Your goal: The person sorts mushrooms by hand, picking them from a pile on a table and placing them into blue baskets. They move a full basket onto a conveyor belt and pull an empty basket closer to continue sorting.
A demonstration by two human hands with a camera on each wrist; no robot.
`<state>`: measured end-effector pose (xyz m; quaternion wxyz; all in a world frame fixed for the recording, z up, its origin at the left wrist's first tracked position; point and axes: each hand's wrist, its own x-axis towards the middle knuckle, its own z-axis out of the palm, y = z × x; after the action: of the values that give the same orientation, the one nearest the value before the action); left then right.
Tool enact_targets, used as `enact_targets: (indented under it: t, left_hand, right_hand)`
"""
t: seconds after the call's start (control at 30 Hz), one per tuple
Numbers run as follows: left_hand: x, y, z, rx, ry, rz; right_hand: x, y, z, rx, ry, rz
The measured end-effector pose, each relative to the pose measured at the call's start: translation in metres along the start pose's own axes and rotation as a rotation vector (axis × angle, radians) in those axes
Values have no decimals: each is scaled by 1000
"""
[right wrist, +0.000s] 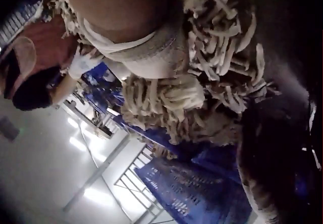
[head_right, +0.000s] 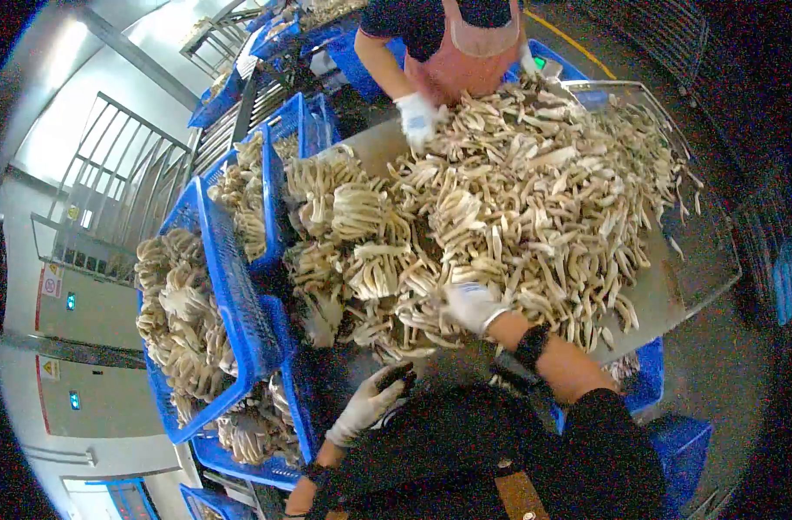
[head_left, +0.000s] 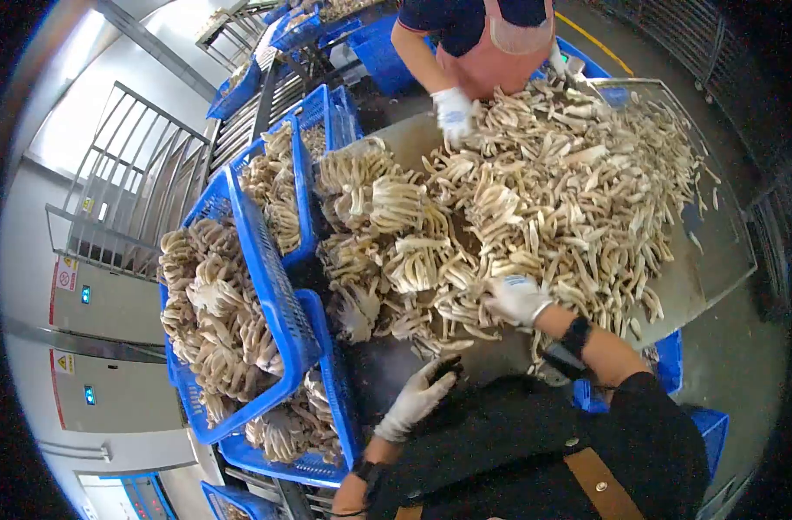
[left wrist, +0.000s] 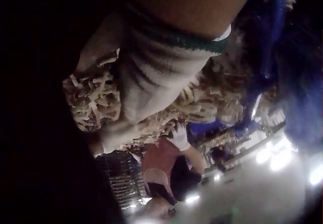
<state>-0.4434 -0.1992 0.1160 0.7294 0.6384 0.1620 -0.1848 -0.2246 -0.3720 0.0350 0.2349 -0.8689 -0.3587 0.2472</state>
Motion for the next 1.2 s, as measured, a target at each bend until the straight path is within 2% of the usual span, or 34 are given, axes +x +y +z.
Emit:
enact_targets:
  t: [0.03,0.07,0.13,0.2,0.27,0.3,0.33,0.37,0.4,0.43,0.47,0.5,0.57,0.6,0.7,0.73,0.77,0.8,0.83,0.9,0.93,1.0,1.03,1.07,1.1,1.17,1.2]
  left_hand:
    - [13,-6,2,-50,68,-4]
    - [26,-8,2,-105,140,5]
    - [53,-20,-10,-231,241,48]
    - [48,0,-8,-119,402,112]
    - [49,-17,-24,-263,408,30]
    - [54,-45,-41,-280,338,94]
    - [53,-48,-44,-331,358,68]
    - [52,-49,-44,-390,376,45]
    - [52,-49,-41,-452,391,25]
    - [45,-27,-27,-552,398,-95]
    - [45,-29,-22,-461,288,14]
    - [48,-34,-16,-360,180,123]
    - [62,-47,2,-90,148,399]
    - [68,-51,7,-132,90,405]
    - [90,-74,25,-583,-83,200]
    - [96,-79,32,-777,-139,59]
    - [102,-97,31,-419,-41,296]
    - [108,-115,29,-55,138,488]
    - [98,-105,34,4,205,510]
    - [122,-126,41,-187,317,507]
    - [134,-136,44,-282,373,513]
    - [136,-140,30,-616,137,91]
    - [129,-152,27,-263,190,310]
    - [103,-142,26,86,320,507]
    - [71,-105,23,281,347,508]
    - [89,-118,25,246,326,519]
    - [94,-120,26,228,315,524]
  right_hand:
    - [9,-25,-11,1,178,-74]
    - [43,-15,17,-126,312,-122]
    - [80,-19,31,-324,334,-154]
    - [124,11,71,-393,399,-129]
    - [134,3,57,-366,319,-90]
    - [123,-9,38,-307,171,-45]
    - [111,-18,20,-256,17,7]
    - [104,-3,29,-164,44,25]
    - [89,4,27,68,42,10]
    - [73,3,31,330,124,-58]
    - [56,2,35,585,190,-147]
    - [39,1,39,765,166,-192]
    - [6,7,57,950,67,-143]
    - [-8,11,67,995,31,-106]
    - [-25,35,100,946,33,-11]
    - [-22,51,113,894,39,3]
    - [-11,80,132,841,37,25]
    - [-29,45,104,776,50,3]
    - [-49,0,68,710,65,-18]
    - [-31,36,91,937,96,3]
    - [-36,31,88,1076,107,14]
    - [-42,27,80,1004,90,-40]
    - [-47,25,78,921,93,-76]
    - [-51,23,75,773,104,-137]
    - [-56,21,73,583,138,-220]
    - [-63,18,67,-52,312,-475]
    - [-63,15,67,-261,402,-537]
